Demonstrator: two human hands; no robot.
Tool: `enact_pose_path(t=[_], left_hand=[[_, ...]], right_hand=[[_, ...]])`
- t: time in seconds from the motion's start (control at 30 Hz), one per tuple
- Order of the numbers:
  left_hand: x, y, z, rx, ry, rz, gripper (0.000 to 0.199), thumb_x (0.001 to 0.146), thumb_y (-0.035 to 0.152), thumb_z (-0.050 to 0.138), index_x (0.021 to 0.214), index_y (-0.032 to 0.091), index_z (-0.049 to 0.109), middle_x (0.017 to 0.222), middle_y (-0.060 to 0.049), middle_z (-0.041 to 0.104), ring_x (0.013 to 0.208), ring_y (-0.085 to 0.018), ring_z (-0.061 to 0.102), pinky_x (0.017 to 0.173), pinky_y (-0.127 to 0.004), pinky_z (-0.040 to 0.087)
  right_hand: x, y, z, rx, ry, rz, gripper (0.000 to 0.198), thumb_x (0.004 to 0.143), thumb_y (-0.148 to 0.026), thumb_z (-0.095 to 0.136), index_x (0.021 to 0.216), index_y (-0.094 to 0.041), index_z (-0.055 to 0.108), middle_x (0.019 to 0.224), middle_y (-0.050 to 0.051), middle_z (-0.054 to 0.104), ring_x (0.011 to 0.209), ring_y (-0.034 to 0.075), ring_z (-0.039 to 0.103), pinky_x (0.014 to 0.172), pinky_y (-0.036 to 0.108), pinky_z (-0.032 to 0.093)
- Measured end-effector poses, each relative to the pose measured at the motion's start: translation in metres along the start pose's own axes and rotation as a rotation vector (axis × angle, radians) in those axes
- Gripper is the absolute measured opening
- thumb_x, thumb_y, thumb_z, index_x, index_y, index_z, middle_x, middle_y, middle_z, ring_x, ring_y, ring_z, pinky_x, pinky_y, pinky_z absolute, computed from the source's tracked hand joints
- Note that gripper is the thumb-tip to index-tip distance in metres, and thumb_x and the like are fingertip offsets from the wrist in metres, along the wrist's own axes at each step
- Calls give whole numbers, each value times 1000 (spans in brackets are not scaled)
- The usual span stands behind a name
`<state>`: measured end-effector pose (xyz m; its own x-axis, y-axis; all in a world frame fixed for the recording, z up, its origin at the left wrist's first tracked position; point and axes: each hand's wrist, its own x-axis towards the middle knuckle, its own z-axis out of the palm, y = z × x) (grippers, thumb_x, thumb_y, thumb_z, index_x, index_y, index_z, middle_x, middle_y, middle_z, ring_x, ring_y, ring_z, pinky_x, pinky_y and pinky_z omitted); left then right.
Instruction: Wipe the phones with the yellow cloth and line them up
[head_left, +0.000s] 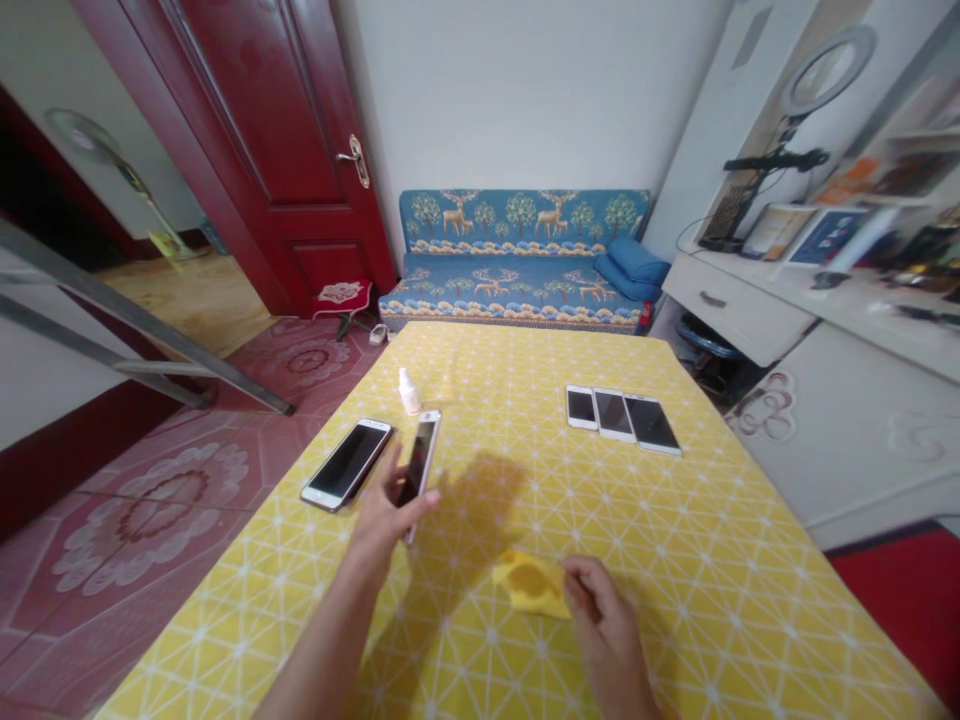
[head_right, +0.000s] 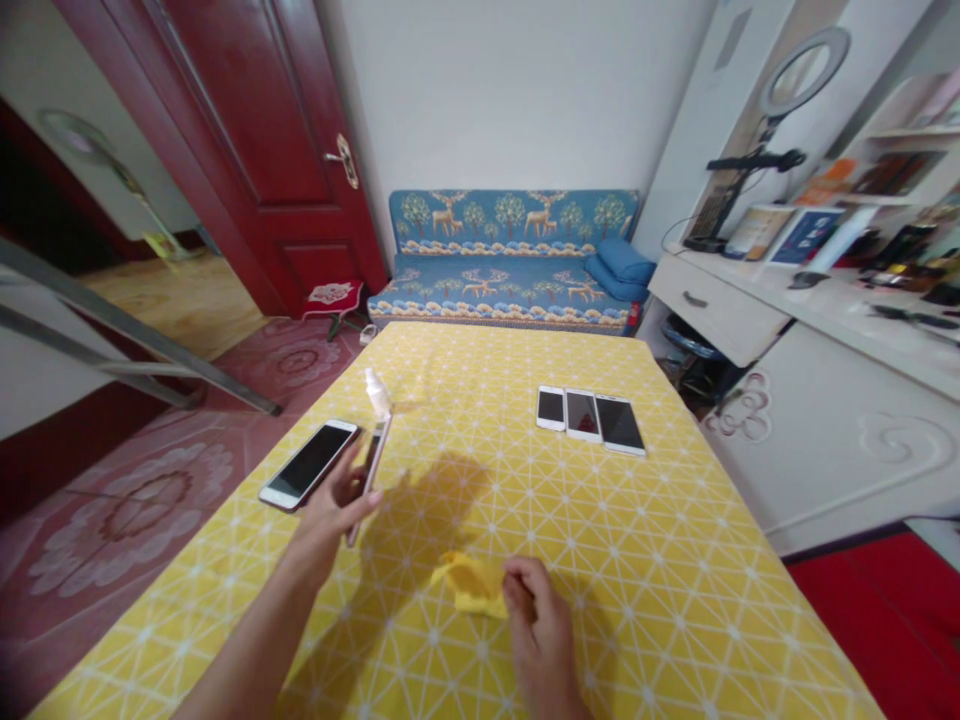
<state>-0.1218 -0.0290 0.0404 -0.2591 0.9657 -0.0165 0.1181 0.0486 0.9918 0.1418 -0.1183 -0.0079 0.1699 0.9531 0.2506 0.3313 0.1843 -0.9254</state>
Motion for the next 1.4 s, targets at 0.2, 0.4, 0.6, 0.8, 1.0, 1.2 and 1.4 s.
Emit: enact_pose_path(t=[0.2, 0.4, 0.6, 0.8, 1.0, 1.2, 1.4], left_hand=[[-48, -6, 79, -792, -460, -379, 42, 66, 29, 79, 104, 14, 68, 78, -2, 66, 60, -8, 57, 56, -17, 43], [-53, -21, 91, -1044, -561, -634, 35, 82, 23, 63, 114, 8, 61, 109, -15, 69, 92, -22, 68, 84, -31, 51], [-51, -23, 85, -1126, -720, -709, 62, 91, 50, 43, 125, -1, 54, 117, -23, 65, 103, -27, 65, 94, -38, 46], [-56, -19, 93, -1177, -697, -772, 62, 92, 54, 37, 116, 2, 60, 104, -17, 71, 96, -23, 66, 92, -36, 45], [-62, -19, 96, -1141, -738, -851, 63, 86, 58, 47, 101, -1, 65, 92, -17, 71, 84, -21, 67, 82, -28, 48], [-67, -18, 99, -1008, -651, -752, 46, 91, 48, 46, 100, 9, 68, 84, -10, 73, 79, -21, 68, 79, -32, 48], [-72, -19, 102, -930, -869, -690, 71, 90, 62, 30, 107, 2, 65, 93, -21, 70, 75, -25, 69, 71, -38, 50]], right_hand=[[13, 11, -12, 283, 264, 405, 47, 79, -51, 63, 115, -19, 59, 110, 8, 68, 93, 23, 65, 71, 29, 54], [20, 11, -16, 430, 263, 437, 53, 75, -47, 69, 120, -20, 61, 130, 9, 59, 116, 27, 57, 92, 37, 48], [35, -12, -28, 69, 333, 169, 35, 83, -45, 59, 106, -20, 69, 121, 9, 64, 115, 27, 56, 97, 43, 44], [12, -33, 4, -320, 78, -348, 41, 90, -27, 52, 131, -22, 52, 103, 8, 68, 90, 22, 65, 75, 33, 53], [-1, -33, 29, -376, -193, -554, 31, 92, -13, 46, 113, -26, 65, 85, 4, 64, 78, 18, 59, 70, 31, 49], [49, -19, 7, -447, 2, -505, 27, 94, -20, 46, 107, -24, 69, 84, 4, 61, 77, 17, 56, 69, 31, 46], [86, -24, 7, -376, 45, -407, 31, 95, -22, 41, 113, -19, 66, 88, 5, 57, 79, 17, 56, 69, 30, 47]])
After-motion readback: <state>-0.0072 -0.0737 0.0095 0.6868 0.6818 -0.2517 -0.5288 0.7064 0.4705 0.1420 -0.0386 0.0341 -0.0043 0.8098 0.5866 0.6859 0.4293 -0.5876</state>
